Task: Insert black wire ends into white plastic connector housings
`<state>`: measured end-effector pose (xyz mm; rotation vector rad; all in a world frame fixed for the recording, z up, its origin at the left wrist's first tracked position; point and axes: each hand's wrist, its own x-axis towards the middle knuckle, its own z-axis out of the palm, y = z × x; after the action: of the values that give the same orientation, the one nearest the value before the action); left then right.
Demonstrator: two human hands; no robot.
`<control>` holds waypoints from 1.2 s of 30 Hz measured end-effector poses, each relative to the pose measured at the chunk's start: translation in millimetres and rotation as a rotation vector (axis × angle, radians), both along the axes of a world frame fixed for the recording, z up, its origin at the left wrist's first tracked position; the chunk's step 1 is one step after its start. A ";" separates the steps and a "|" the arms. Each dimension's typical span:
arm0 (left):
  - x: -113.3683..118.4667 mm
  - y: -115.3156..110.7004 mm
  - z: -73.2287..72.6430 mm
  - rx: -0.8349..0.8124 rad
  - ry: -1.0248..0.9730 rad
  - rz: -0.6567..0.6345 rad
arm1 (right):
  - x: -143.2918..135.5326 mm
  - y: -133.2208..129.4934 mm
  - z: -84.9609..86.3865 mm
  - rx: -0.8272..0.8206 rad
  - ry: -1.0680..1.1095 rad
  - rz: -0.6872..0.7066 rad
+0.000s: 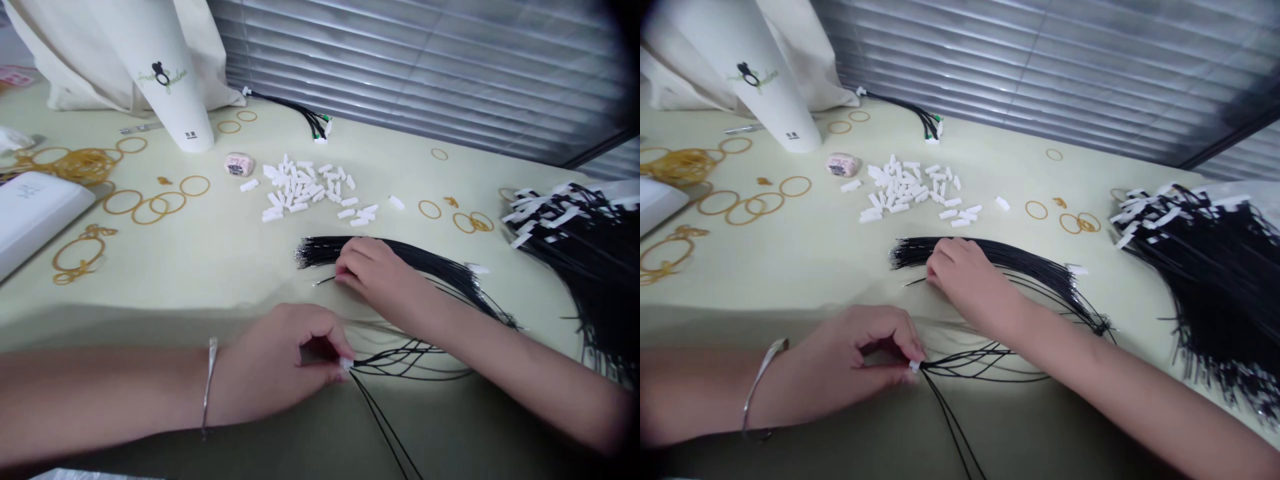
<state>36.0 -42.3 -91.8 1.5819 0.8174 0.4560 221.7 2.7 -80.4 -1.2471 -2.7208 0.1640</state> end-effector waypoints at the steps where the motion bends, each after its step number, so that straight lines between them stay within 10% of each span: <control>1: 0.1 1.0 0.8 -0.094 -0.016 0.025 | -1.2 -1.0 -0.7 0.005 -0.003 -0.013; 7: 1.3 11.1 -1.0 -0.476 -0.228 0.201 | 8.8 -18.4 33.0 0.060 0.166 -0.231; 11: 2.2 14.9 -2.8 -0.572 -0.393 0.277 | 15.5 -47.2 60.1 -0.196 0.295 -0.278; 24: 0.7 15.3 -0.7 -0.565 -0.312 0.247 | 16.2 -57.3 40.7 -0.475 0.274 -0.348; 36: 2.4 18.2 2.7 -0.592 -0.328 0.251 | 16.5 -62.4 38.6 -0.043 0.206 -0.070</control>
<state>38.3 -24.1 -89.1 0.8354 0.8038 0.5722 238.2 -59.7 -41.8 -1.2586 -2.5081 0.3255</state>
